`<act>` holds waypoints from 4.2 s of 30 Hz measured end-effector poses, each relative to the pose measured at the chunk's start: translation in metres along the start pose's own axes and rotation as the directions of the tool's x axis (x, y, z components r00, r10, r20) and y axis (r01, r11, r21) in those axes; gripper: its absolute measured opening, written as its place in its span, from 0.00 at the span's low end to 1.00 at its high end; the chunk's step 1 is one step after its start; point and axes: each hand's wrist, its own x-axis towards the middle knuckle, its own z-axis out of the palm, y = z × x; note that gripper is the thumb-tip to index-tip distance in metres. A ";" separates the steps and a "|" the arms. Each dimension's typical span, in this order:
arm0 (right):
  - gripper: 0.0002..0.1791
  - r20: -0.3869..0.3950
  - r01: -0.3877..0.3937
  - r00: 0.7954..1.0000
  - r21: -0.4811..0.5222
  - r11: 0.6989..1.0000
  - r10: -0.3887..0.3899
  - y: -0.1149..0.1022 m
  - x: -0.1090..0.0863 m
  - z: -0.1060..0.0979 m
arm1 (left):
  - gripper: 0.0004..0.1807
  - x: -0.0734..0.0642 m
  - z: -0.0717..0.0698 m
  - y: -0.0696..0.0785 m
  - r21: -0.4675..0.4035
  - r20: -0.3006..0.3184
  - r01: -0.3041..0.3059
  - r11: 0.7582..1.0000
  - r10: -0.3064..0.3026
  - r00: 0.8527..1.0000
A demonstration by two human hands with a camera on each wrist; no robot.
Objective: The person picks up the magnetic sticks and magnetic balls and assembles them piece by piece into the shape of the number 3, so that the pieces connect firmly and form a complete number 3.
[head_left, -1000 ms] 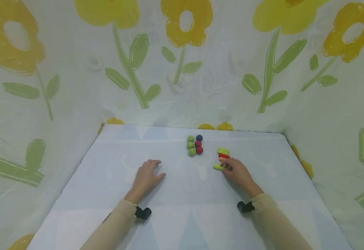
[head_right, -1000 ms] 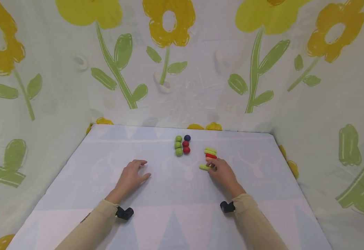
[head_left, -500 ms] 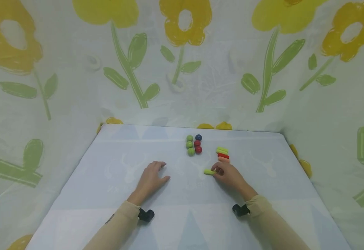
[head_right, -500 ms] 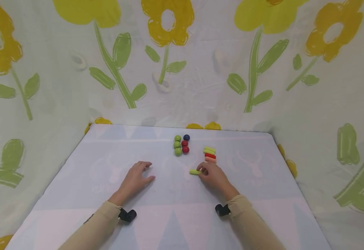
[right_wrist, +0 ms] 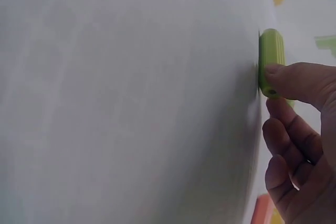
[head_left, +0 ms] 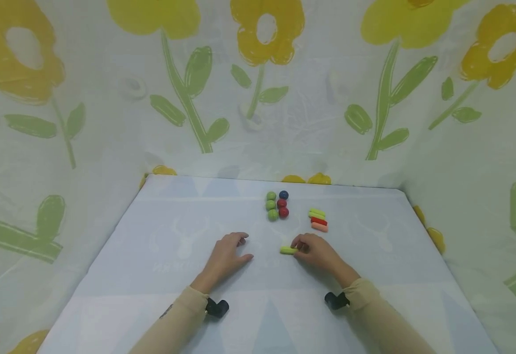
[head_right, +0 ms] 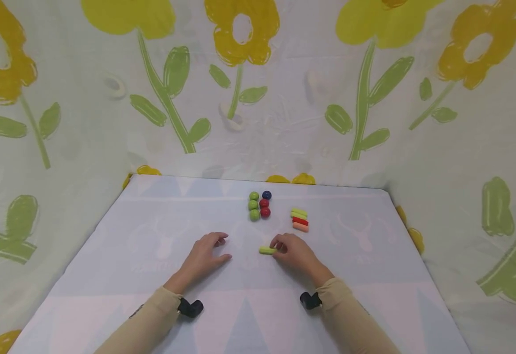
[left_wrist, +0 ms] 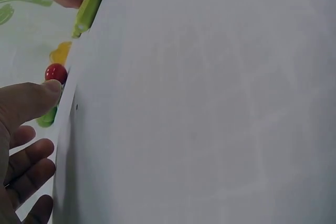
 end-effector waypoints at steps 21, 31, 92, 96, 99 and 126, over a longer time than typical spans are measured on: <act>0.11 0.050 0.097 0.994 0.065 0.993 -0.100 -0.015 0.001 0.015 | 0.26 0.007 0.019 0.021 -0.102 0.072 -0.083 0.991 0.090 0.993; 0.10 0.033 0.122 0.991 0.096 0.988 -0.126 -0.017 0.000 0.017 | 0.21 0.010 0.028 0.023 -0.143 0.064 -0.121 0.982 0.131 0.989; 0.27 -0.230 -0.167 0.946 0.264 0.950 0.231 0.002 0.066 0.007 | 0.07 0.013 0.032 0.026 -0.142 0.067 -0.145 0.979 0.156 0.986; 0.31 -0.230 -0.145 0.954 0.206 0.968 0.191 0.000 0.072 0.006 | 0.07 0.012 0.032 0.026 -0.144 0.055 -0.149 0.978 0.159 0.986; 0.30 -0.230 -0.142 0.956 0.179 0.973 0.182 -0.003 0.075 0.005 | 0.07 0.012 0.032 0.026 -0.146 0.051 -0.153 0.977 0.162 0.986; 0.17 -0.166 -0.112 0.976 0.186 0.976 0.143 -0.004 0.041 0.003 | 0.07 0.012 0.034 0.024 -0.158 0.025 -0.165 0.973 0.171 0.985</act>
